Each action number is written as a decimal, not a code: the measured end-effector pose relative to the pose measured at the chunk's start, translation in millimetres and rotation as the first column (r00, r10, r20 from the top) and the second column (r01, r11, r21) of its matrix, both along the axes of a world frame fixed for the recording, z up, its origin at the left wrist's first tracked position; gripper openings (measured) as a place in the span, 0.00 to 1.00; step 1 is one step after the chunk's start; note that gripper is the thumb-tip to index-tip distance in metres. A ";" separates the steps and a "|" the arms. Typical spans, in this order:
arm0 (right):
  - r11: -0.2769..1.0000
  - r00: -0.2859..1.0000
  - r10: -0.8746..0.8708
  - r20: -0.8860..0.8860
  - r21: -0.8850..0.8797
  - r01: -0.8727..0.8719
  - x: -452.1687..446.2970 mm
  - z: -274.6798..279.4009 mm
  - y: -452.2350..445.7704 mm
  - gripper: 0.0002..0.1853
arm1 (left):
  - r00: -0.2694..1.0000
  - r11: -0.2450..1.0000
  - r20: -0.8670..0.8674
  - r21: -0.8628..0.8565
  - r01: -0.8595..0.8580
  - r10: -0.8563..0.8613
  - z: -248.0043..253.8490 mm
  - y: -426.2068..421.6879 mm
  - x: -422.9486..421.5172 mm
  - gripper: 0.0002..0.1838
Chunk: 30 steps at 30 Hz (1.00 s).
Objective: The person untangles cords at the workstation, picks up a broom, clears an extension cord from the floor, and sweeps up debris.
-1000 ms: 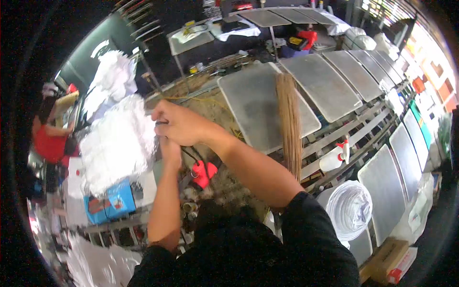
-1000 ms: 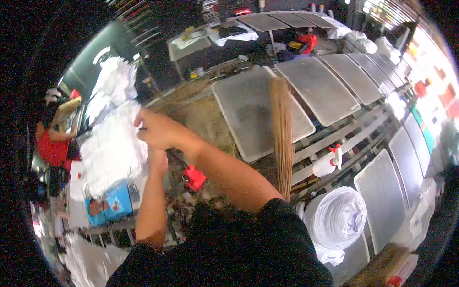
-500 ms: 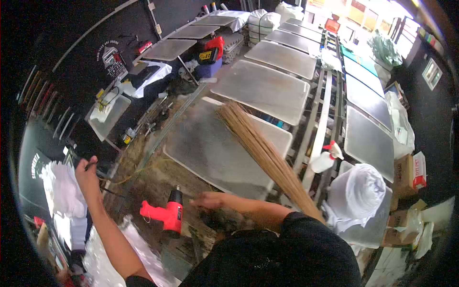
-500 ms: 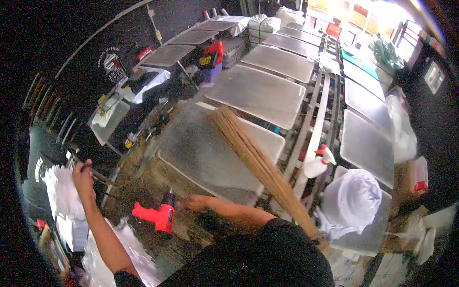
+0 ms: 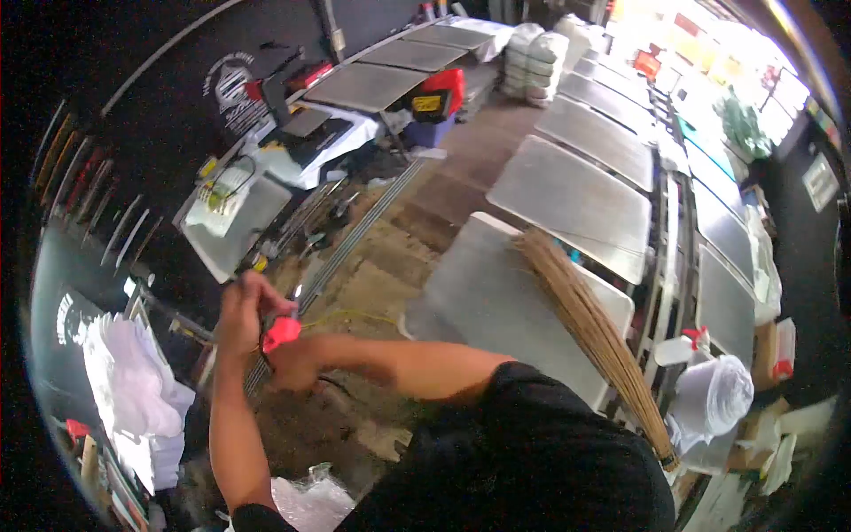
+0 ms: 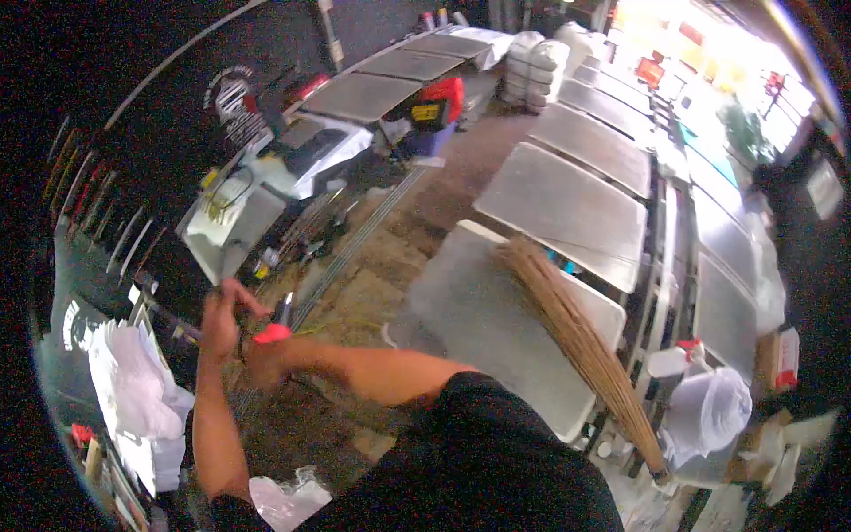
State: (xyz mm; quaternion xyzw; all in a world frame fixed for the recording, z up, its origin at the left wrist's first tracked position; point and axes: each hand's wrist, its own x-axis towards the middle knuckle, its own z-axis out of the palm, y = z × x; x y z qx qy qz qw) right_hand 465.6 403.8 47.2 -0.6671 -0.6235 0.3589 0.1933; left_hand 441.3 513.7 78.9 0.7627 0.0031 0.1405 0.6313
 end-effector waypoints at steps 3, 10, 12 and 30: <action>0.905 0.978 -0.195 0.076 0.399 0.149 65.3 23.1 -17.0 0.20 | 0.920 0.969 -0.393 0.229 0.095 0.003 -5.2 43.6 27.1 0.24; 0.932 0.730 -0.249 -0.637 0.047 0.360 212.7 -113.7 -52.5 0.28 | 0.915 0.983 -0.379 0.058 0.174 -0.140 -28.9 122.1 180.4 0.22; 0.928 0.638 -0.283 -0.717 -0.037 0.370 226.7 -135.7 -56.2 0.30 | 0.867 0.980 -0.475 0.050 0.194 -0.147 -30.1 129.5 227.5 0.22; -0.116 -0.112 -0.950 -0.293 -0.004 0.993 463.3 -45.0 -68.5 0.20 | -0.143 0.276 -0.377 -0.844 0.459 -0.915 -102.4 41.1 562.0 0.24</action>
